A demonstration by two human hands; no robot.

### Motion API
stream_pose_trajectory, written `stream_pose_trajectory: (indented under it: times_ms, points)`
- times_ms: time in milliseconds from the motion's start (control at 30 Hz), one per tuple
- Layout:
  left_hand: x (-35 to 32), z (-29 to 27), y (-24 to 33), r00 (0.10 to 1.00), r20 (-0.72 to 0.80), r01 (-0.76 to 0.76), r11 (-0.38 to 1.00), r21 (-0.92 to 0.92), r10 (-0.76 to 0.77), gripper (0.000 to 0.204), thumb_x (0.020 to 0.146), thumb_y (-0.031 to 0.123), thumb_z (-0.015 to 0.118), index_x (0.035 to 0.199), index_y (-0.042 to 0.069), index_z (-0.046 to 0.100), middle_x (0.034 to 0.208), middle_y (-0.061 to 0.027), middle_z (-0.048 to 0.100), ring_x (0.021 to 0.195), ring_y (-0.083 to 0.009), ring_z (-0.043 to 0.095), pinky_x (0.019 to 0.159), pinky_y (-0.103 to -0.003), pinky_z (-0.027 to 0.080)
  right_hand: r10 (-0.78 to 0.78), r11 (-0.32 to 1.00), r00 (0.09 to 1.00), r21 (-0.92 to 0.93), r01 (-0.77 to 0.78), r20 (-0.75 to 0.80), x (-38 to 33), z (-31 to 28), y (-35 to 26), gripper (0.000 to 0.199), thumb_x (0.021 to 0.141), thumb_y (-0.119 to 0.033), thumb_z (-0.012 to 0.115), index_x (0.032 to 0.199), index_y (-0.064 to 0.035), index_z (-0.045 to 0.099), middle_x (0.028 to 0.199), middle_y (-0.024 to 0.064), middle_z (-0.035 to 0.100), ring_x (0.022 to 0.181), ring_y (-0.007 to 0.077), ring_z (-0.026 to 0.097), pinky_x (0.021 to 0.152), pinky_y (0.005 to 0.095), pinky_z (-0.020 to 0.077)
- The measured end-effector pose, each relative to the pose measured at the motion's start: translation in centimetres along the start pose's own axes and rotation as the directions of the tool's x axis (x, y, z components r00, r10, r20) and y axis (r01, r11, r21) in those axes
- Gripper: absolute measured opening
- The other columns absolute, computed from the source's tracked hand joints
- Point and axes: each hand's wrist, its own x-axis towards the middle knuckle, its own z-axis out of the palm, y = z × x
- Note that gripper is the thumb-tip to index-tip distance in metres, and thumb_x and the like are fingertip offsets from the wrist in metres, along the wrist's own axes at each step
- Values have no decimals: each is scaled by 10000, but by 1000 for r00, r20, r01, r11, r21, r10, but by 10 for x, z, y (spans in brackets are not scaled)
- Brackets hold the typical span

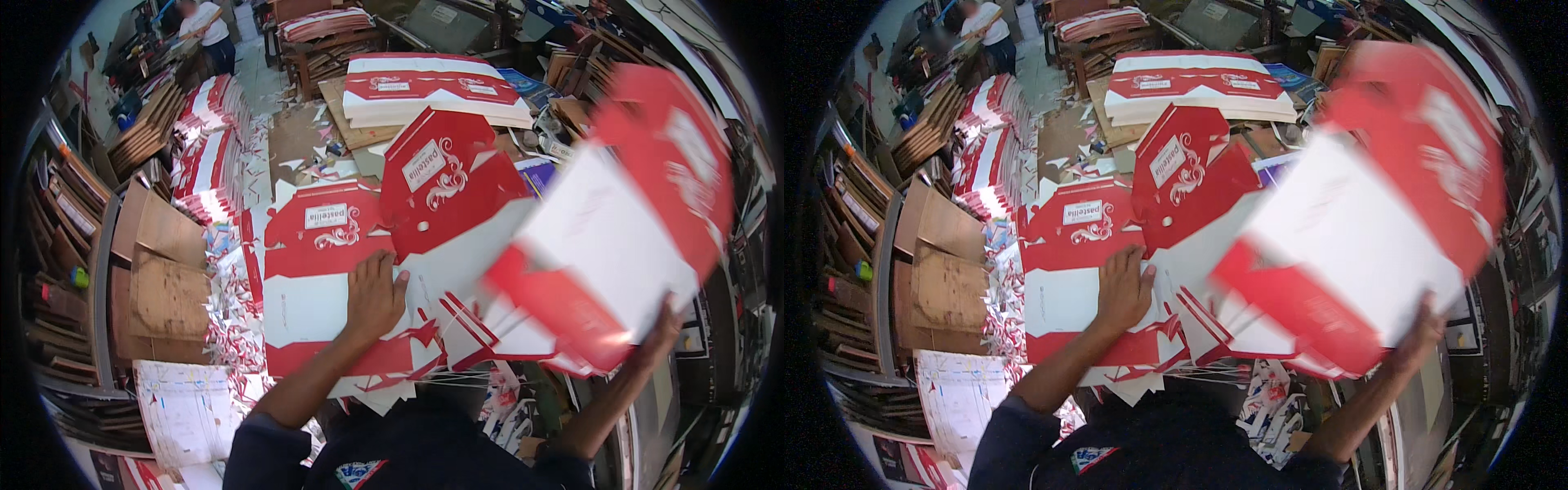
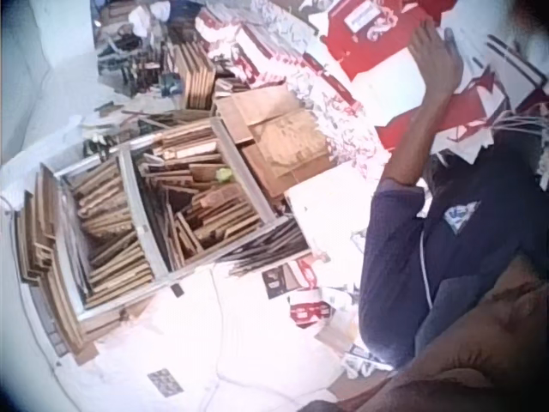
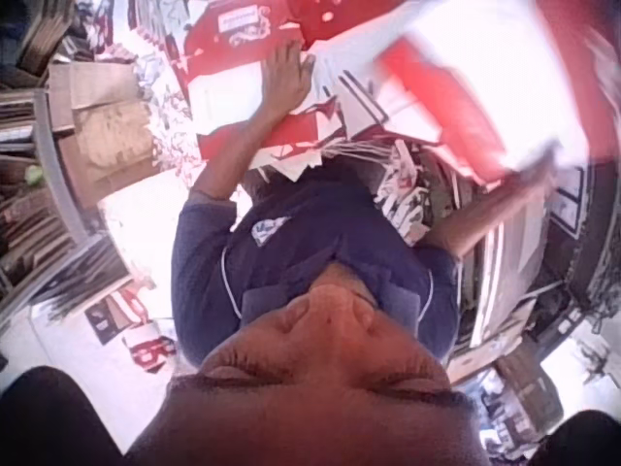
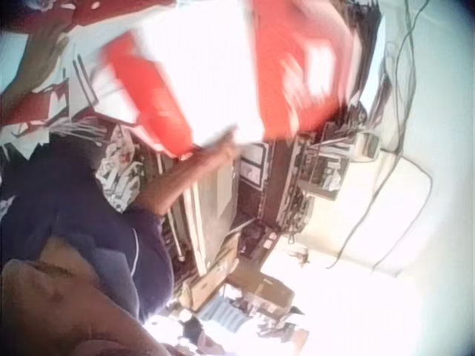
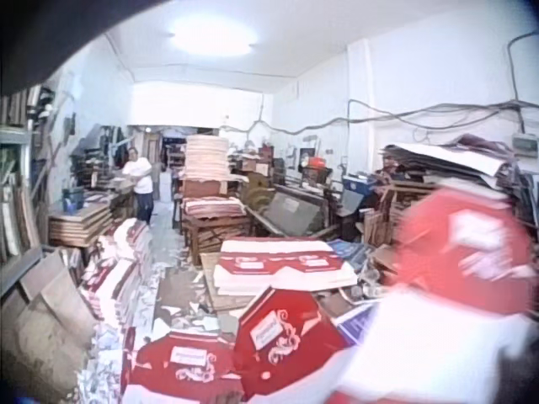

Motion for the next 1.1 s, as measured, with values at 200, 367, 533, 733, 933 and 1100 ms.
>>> stream_pose_trajectory:
  times_ms: [200, 367, 533, 733, 933, 1100]
  points:
    - [-4, 2, -2, 999, 31, 12, 1000, 4, -12, 547, 974, 383, 603, 1337, -20, 536, 1390, -182, 512, 1288, -353, 455, 1082, -503, 325, -108, 950, 974, 267, 160, -199, 80, -87, 2, 608, 990, -363, 647, 1403, 57, 494, 1274, 152, 632, 1116, 253, 636, 949, 384, 522]
    - [-6, -4, -6, 1000, 14, -26, 1000, -5, 26, 548, 940, 352, 665, 1337, -3, 535, 1369, -191, 528, 1283, -368, 455, 1082, -503, 324, 16, 858, 1000, 512, -27, 27, 114, 12, 8, 521, 963, -365, 683, 1280, 40, 606, 1144, 121, 679, 987, 192, 675, 867, 335, 558]
    - [7, -1, -2, 1000, 4, 17, 977, -215, -17, 626, 927, 410, 693, 1364, 4, 504, 1358, -202, 536, 1263, -346, 490, 1027, -458, 397, 38, 793, 930, 556, -251, 365, 143, 88, 39, 501, 954, -330, 696, 1304, 7, 573, 1170, 105, 677, 955, 178, 689, 793, 309, 576]
    - [45, -30, 14, 976, 207, 218, 290, -932, -66, 740, 993, 559, 543, 1484, 32, 374, 1391, -147, 533, 1249, -248, 535, 1012, -398, 460, -45, 887, 818, 400, -231, 573, 42, 188, 36, 461, 940, -241, 726, 1313, -11, 584, 1142, 59, 696, 967, 118, 655, 817, 269, 531]
    - [65, -63, 37, 970, 134, 197, 332, -922, -204, 556, 882, 146, 799, 1295, 20, 449, 1216, -126, 629, 1128, -184, 619, 977, -344, 508, -95, 923, 694, 324, -208, 714, -25, 203, -3, 455, 913, -222, 770, 1276, 2, 612, 1136, 90, 709, 997, 147, 666, 865, 289, 531]
    - [64, -88, 32, 986, 33, 93, 367, -926, -166, 482, 890, 144, 788, 1250, 23, 491, 1144, -120, 668, 994, -168, 664, 880, -314, 540, -143, 938, 623, 307, -164, 769, -27, 200, 11, 400, 907, -112, 769, 1252, 3, 603, 1132, 107, 707, 1018, 171, 672, 895, 322, 538]
